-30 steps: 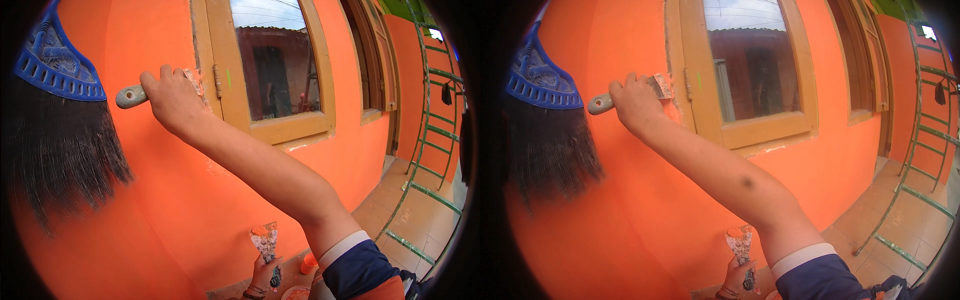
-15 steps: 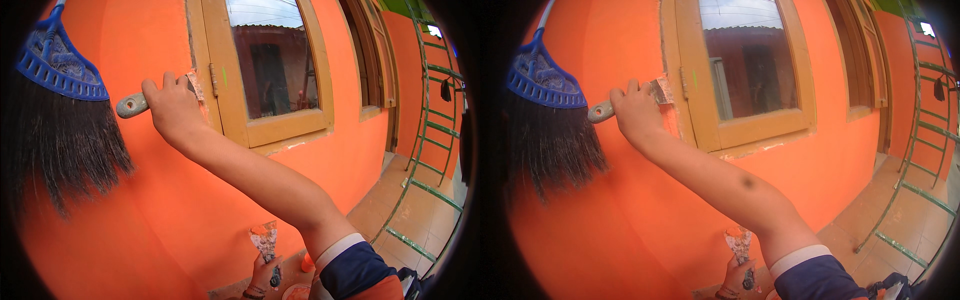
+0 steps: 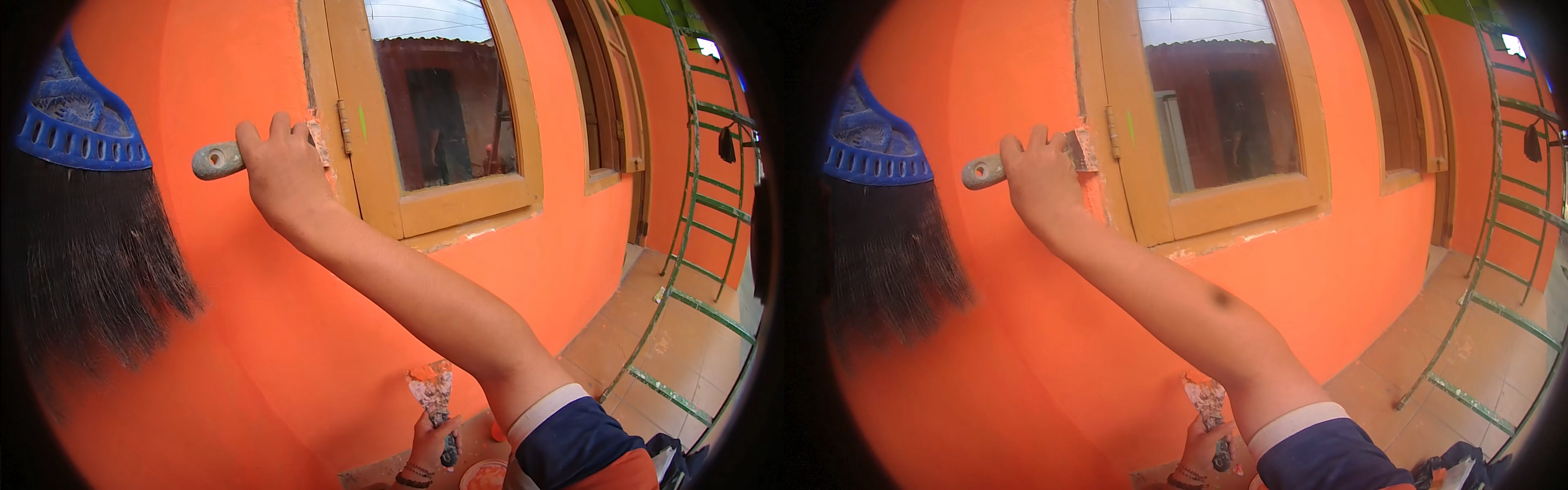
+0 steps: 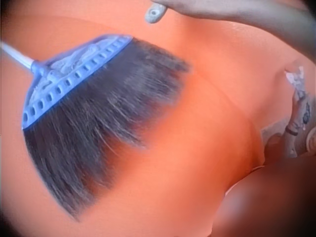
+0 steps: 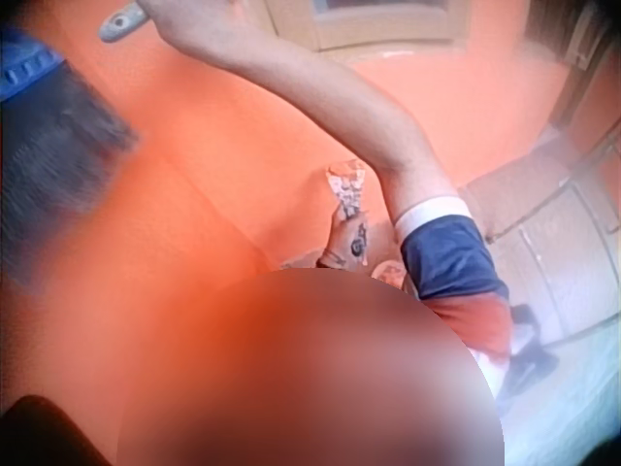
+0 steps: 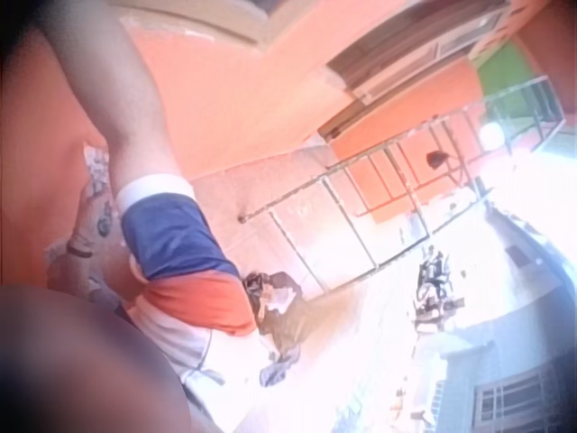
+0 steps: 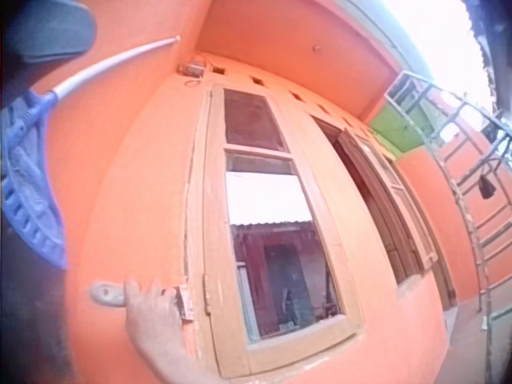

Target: The person applies orange wall filler around a window frame using a putty knife and a hawk. They repeatedly scoop filler from the hawk and smooth it onto the wall surface.

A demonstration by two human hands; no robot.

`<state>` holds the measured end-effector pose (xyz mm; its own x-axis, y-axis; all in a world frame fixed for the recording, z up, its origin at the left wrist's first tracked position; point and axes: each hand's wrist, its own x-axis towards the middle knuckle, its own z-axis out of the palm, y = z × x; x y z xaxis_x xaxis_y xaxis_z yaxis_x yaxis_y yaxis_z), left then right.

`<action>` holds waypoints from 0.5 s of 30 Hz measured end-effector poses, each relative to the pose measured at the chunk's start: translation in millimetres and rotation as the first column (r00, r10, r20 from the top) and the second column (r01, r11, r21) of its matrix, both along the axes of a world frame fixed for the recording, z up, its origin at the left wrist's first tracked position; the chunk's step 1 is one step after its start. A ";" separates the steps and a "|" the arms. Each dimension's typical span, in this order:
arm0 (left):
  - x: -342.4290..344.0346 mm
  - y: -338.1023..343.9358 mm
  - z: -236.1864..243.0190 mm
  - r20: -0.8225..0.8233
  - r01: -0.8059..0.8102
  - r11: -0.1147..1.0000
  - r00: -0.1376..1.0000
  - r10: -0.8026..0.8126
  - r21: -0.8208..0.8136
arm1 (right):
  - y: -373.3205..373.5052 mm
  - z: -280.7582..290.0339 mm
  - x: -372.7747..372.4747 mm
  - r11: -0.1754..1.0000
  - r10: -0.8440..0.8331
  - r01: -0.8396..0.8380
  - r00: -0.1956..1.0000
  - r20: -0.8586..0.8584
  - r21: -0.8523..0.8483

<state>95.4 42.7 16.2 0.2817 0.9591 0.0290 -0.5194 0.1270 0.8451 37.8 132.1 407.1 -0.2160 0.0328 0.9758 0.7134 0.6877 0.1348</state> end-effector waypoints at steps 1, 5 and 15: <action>-0.1 1.3 0.6 -0.016 0.012 0.999 1.000 -0.013 -0.052 | 1.5 -1.2 0.0 1.000 0.000 0.000 1.000 0.010 -0.002; 1.6 4.5 2.6 -0.006 0.021 0.997 1.000 -0.021 -0.073 | 4.5 -8.7 15.4 0.982 0.177 -0.173 0.983 -0.050 0.079; 4.4 1.7 -1.6 -0.026 0.003 0.999 1.000 -0.004 -0.046 | -1.5 -26.5 191.4 0.370 0.630 -0.922 0.341 -0.698 -0.116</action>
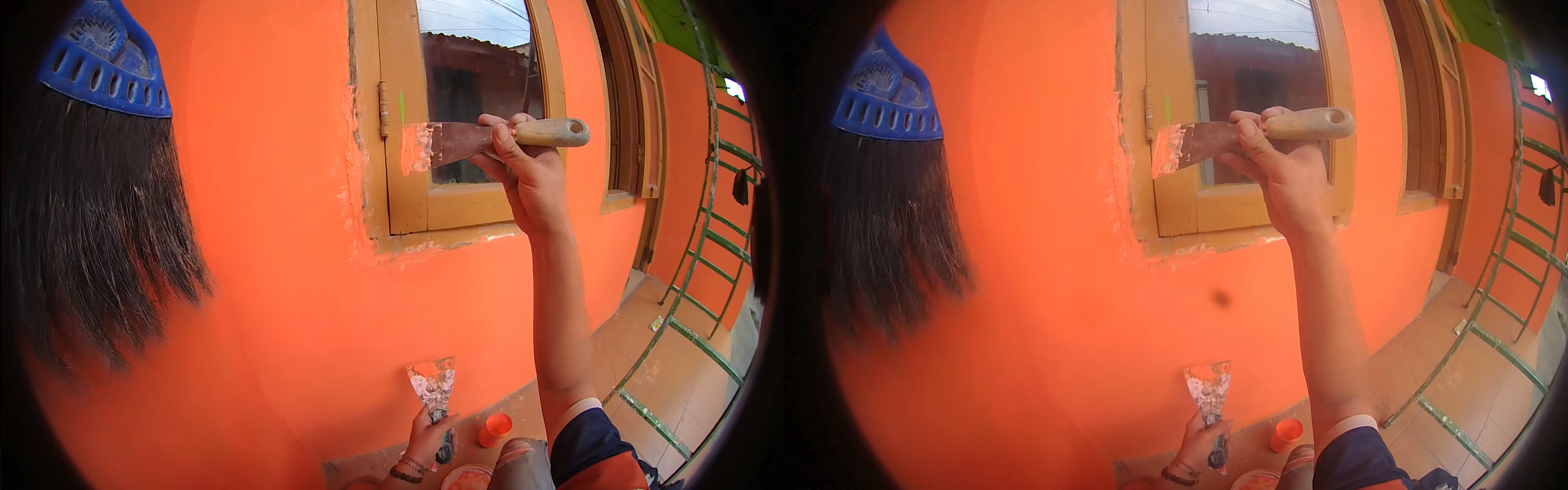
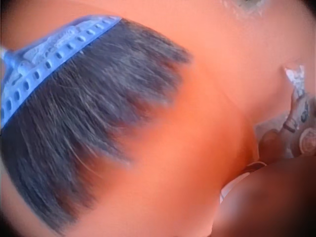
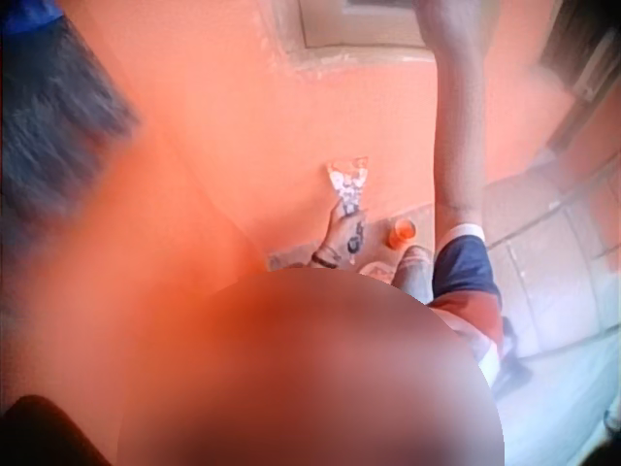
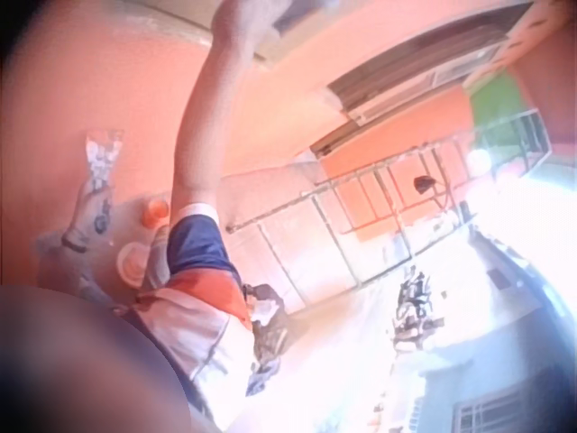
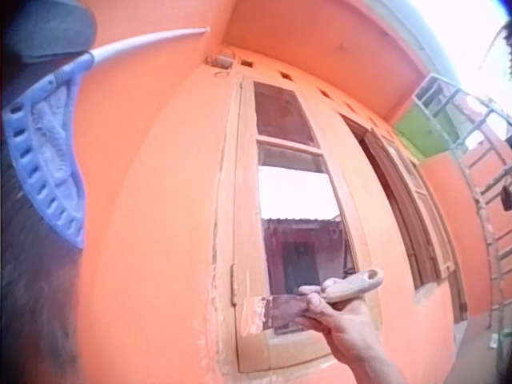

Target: The person applies orange wall filler around a window frame using a putty knife and a hawk. They repeatedly scoop filler from the hawk and smooth it onto the wall surface.

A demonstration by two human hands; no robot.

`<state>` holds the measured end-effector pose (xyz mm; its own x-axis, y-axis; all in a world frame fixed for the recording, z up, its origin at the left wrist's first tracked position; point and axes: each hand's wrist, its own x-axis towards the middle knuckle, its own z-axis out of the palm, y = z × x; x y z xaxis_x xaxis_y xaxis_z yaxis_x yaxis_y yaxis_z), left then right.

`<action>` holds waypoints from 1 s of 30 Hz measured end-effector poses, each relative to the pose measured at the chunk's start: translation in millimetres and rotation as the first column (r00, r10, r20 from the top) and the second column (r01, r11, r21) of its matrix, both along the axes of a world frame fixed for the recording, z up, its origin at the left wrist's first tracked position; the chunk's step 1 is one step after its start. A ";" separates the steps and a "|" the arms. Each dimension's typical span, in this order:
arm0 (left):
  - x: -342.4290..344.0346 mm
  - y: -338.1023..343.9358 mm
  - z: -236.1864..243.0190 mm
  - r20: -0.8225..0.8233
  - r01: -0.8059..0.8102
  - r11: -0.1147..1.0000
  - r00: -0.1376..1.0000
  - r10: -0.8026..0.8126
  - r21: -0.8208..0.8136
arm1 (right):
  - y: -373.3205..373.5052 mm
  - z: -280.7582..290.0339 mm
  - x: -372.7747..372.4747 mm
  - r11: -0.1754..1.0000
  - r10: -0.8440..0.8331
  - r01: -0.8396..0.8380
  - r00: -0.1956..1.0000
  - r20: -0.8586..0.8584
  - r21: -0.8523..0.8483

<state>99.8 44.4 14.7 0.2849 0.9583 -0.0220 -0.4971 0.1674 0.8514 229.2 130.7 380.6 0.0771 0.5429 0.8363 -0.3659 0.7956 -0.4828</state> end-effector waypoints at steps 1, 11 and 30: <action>0.0 -0.5 -0.6 0.002 0.001 1.000 1.000 -0.001 0.000 | 0.3 -3.7 5.0 0.998 0.053 -0.053 0.998 0.015 -0.014; -0.7 -6.1 -1.2 -0.005 0.002 1.000 1.000 -0.002 0.004 | 15.2 -18.6 -2.4 0.989 0.140 -0.140 0.990 0.003 0.044; -4.2 3.3 -15.3 -0.160 0.001 1.000 0.987 -0.003 -0.015 | 40.6 -50.5 5.3 0.967 0.255 -0.255 0.967 -0.016 -0.001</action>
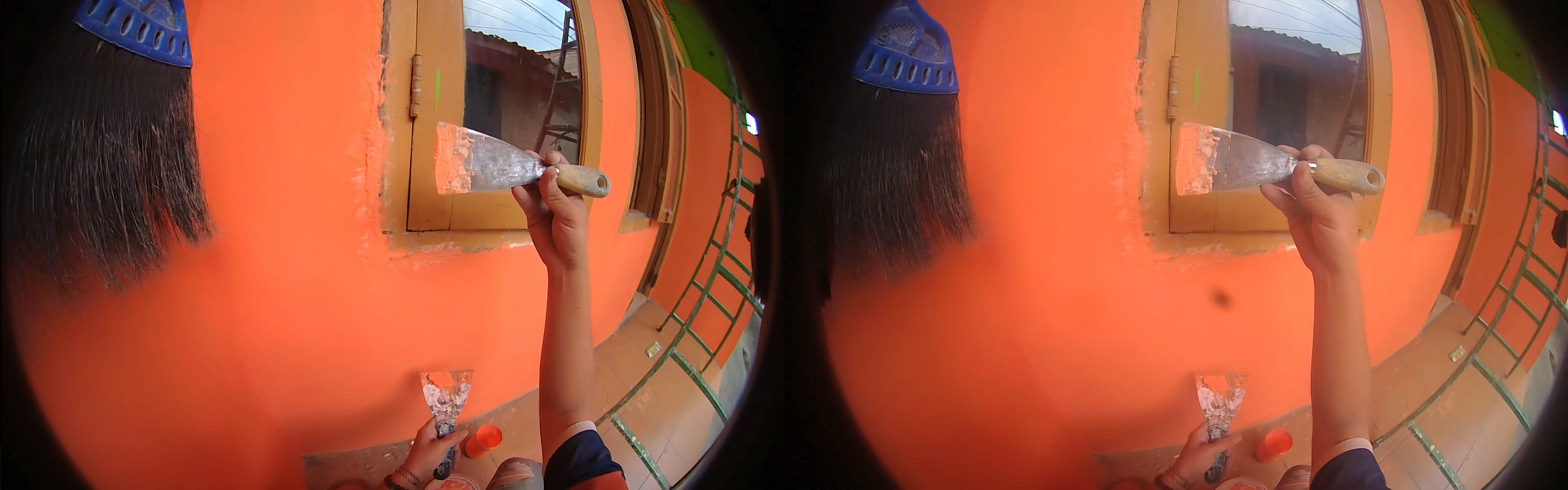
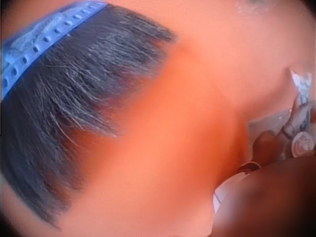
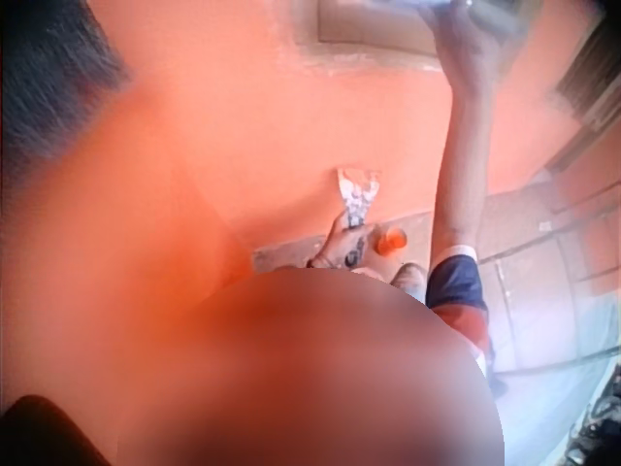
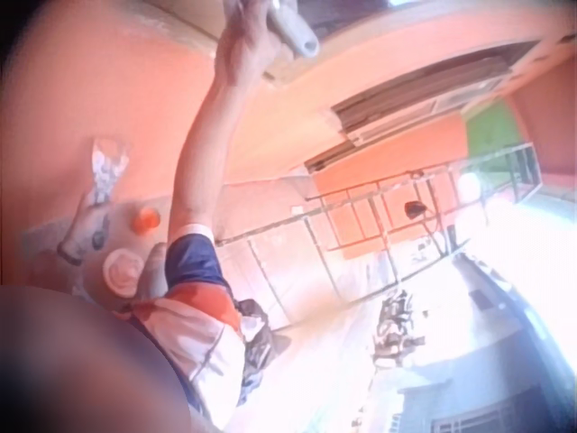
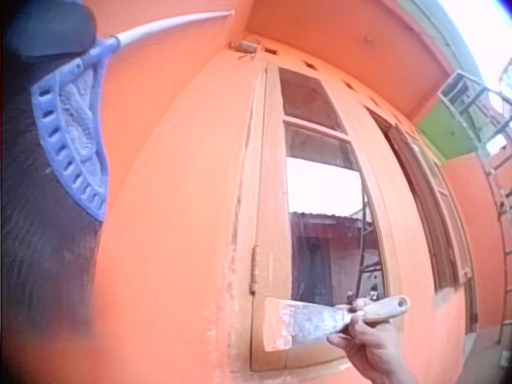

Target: The person applies orange wall filler around a window frame using a putty knife and a hawk. They repeatedly scoop filler from the hawk and smooth it onto the wall surface.

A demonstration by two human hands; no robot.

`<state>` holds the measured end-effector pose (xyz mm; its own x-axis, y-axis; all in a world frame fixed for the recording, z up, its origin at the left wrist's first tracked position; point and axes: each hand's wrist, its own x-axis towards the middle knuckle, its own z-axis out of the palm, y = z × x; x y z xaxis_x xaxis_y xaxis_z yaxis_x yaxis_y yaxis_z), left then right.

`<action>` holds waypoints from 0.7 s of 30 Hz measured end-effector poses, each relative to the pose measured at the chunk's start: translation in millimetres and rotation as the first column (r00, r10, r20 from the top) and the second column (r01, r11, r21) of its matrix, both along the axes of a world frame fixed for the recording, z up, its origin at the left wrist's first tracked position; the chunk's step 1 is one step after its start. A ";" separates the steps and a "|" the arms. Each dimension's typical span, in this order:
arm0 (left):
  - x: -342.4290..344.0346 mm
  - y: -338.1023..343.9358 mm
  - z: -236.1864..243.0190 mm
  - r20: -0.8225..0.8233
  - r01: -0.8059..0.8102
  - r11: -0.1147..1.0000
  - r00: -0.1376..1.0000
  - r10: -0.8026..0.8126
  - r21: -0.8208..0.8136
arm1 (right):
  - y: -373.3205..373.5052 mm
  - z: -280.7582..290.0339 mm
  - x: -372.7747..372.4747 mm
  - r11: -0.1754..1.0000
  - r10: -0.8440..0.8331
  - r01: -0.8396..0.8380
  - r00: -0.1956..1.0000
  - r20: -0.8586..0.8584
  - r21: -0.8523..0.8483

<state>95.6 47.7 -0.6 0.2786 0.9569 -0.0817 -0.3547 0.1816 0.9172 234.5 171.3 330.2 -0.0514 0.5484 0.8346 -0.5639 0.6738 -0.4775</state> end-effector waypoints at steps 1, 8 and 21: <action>1.8 -0.3 0.4 0.090 -0.001 1.000 0.996 -0.002 0.029 | 1.3 -4.9 3.1 1.000 0.024 -0.024 1.000 0.003 0.001; -11.1 -0.8 2.5 0.140 0.014 0.998 0.990 -0.022 0.054 | -0.2 -59.5 33.9 0.996 0.064 -0.071 0.991 0.114 0.052; -12.0 -39.7 34.5 -0.395 0.064 0.998 0.917 -0.047 0.029 | -84.6 -137.7 113.8 0.503 -0.155 0.329 0.944 0.290 -0.800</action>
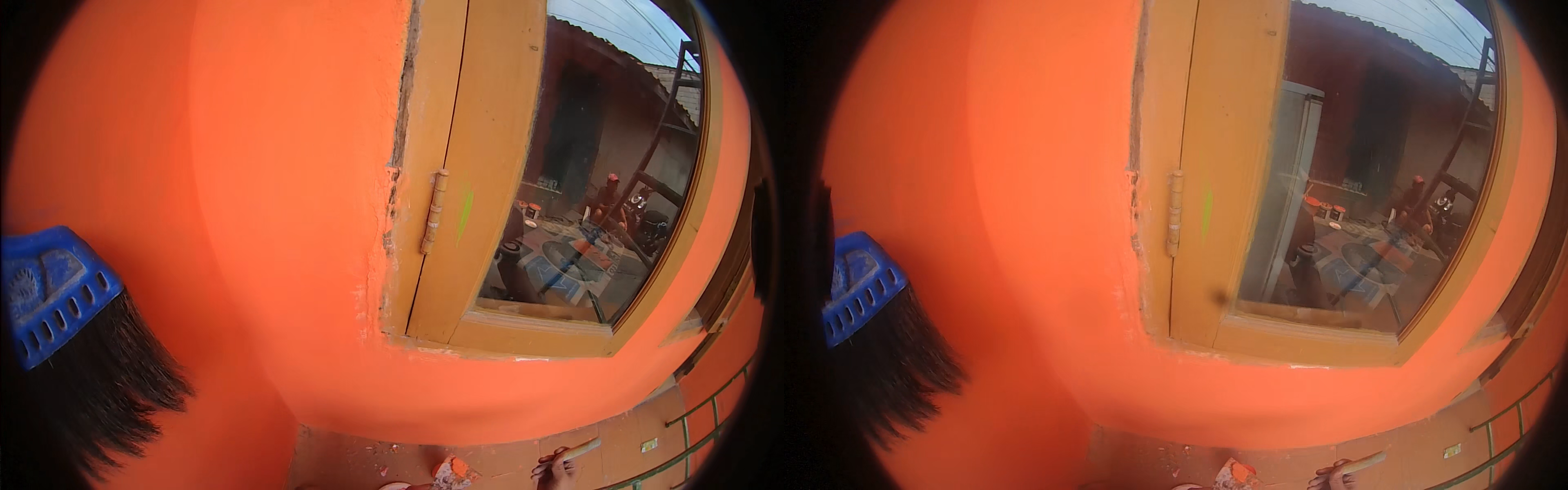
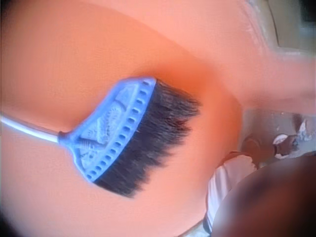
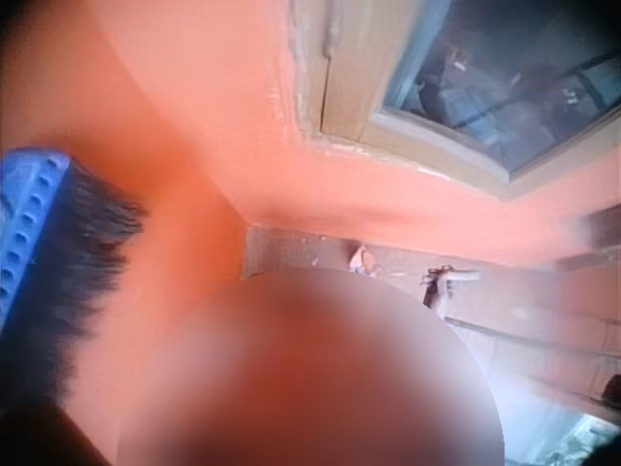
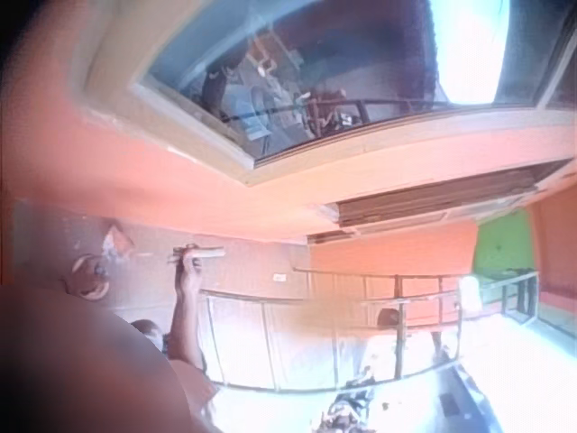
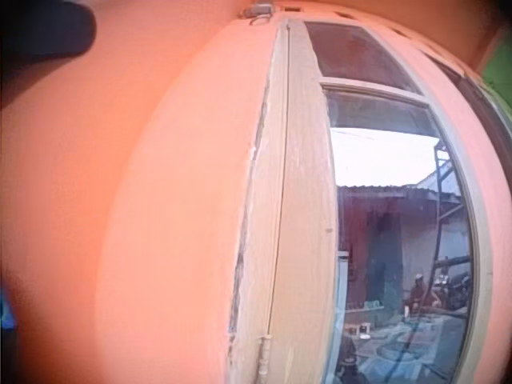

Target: The person applies orange wall filler around a window frame using a putty knife and a hawk. They repeatedly scoop filler from the hawk and smooth it onto the wall surface.

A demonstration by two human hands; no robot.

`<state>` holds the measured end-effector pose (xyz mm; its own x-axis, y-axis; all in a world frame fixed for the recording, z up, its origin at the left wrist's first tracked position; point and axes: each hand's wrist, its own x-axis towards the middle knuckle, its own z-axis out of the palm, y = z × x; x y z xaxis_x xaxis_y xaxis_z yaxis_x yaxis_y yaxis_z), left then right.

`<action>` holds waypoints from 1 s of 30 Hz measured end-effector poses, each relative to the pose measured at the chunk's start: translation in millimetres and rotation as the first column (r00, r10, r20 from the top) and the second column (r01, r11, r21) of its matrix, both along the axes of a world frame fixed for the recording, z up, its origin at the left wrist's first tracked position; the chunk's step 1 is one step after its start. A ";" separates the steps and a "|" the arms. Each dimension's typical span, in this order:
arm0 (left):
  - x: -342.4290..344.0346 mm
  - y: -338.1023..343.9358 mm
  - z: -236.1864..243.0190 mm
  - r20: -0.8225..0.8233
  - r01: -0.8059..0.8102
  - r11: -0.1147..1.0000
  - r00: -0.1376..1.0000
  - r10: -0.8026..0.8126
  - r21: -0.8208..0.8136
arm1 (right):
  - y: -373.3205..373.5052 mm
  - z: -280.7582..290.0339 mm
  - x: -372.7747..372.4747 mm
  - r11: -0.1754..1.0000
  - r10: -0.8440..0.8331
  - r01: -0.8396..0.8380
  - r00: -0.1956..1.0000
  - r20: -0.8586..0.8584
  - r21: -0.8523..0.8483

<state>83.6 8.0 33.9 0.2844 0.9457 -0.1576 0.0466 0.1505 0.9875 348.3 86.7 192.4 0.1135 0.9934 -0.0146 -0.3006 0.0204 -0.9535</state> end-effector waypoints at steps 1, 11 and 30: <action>-1.3 -8.8 7.3 -0.069 -0.019 1.000 0.997 0.019 0.007 | -16.0 6.4 3.4 0.993 -0.052 0.049 0.998 -0.031 -0.106; -36.4 -124.5 281.1 -0.133 -0.401 0.781 0.912 0.387 -0.479 | -74.5 246.8 -17.3 0.921 0.283 -0.268 0.959 0.012 -0.282; -40.8 -146.3 488.0 0.202 -0.708 0.565 0.534 0.821 -0.424 | -80.7 413.8 -69.2 0.839 0.535 -0.445 0.781 0.323 -0.314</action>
<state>42.8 -138.3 521.9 -0.4445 0.7545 -0.4829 -0.5386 0.2056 0.8171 279.2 5.9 606.2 -0.3467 0.8926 -0.2881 0.1750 -0.2402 -0.9548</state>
